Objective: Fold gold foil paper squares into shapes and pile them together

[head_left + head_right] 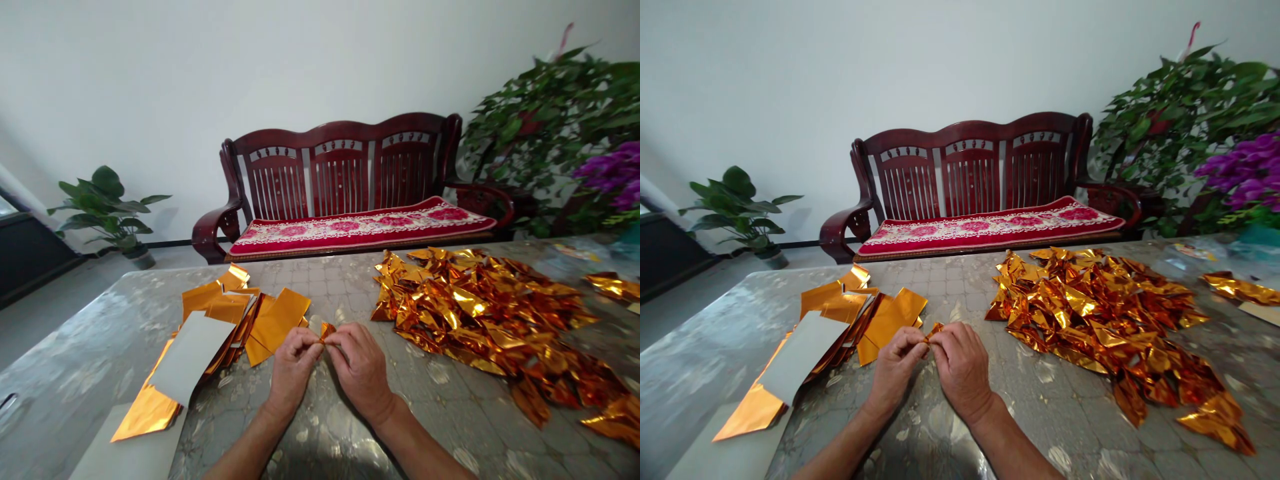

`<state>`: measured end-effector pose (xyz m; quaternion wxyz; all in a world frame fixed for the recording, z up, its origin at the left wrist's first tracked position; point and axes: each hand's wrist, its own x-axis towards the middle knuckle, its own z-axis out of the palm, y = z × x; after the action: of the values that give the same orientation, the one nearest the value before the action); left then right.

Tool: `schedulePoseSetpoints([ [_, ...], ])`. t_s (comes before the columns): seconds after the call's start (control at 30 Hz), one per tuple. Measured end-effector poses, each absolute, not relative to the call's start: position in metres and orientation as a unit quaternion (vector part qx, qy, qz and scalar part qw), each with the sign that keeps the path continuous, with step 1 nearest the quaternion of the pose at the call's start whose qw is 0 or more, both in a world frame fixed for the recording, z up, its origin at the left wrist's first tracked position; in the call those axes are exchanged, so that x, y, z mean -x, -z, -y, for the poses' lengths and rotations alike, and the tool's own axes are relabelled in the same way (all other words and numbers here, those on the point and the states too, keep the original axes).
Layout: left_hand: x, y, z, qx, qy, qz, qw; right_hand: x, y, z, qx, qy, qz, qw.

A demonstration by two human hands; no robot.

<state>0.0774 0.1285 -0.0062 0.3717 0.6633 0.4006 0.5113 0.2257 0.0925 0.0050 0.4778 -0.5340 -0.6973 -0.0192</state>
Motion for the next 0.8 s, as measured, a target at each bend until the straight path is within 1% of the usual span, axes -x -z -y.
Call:
schedulePoseSetpoints([
  [0.17,-0.072,0.011,-0.127,-0.681,-0.507,-0.419,0.323,-0.226,-0.006,-0.093,0.534,0.01,0.703,0.47],
  [0.37,-0.067,0.007,-0.129,-0.77,-0.486,-0.344,0.23,-0.227,-0.002,-0.094,0.53,0.007,0.711,0.463],
  [0.57,-0.067,0.005,-0.13,-0.776,-0.463,-0.364,0.226,-0.227,-0.002,-0.095,0.518,0.014,0.724,0.455],
  [0.8,-0.066,0.004,-0.127,-0.769,-0.454,-0.377,0.245,-0.23,0.0,-0.098,0.499,0.019,0.738,0.454],
])
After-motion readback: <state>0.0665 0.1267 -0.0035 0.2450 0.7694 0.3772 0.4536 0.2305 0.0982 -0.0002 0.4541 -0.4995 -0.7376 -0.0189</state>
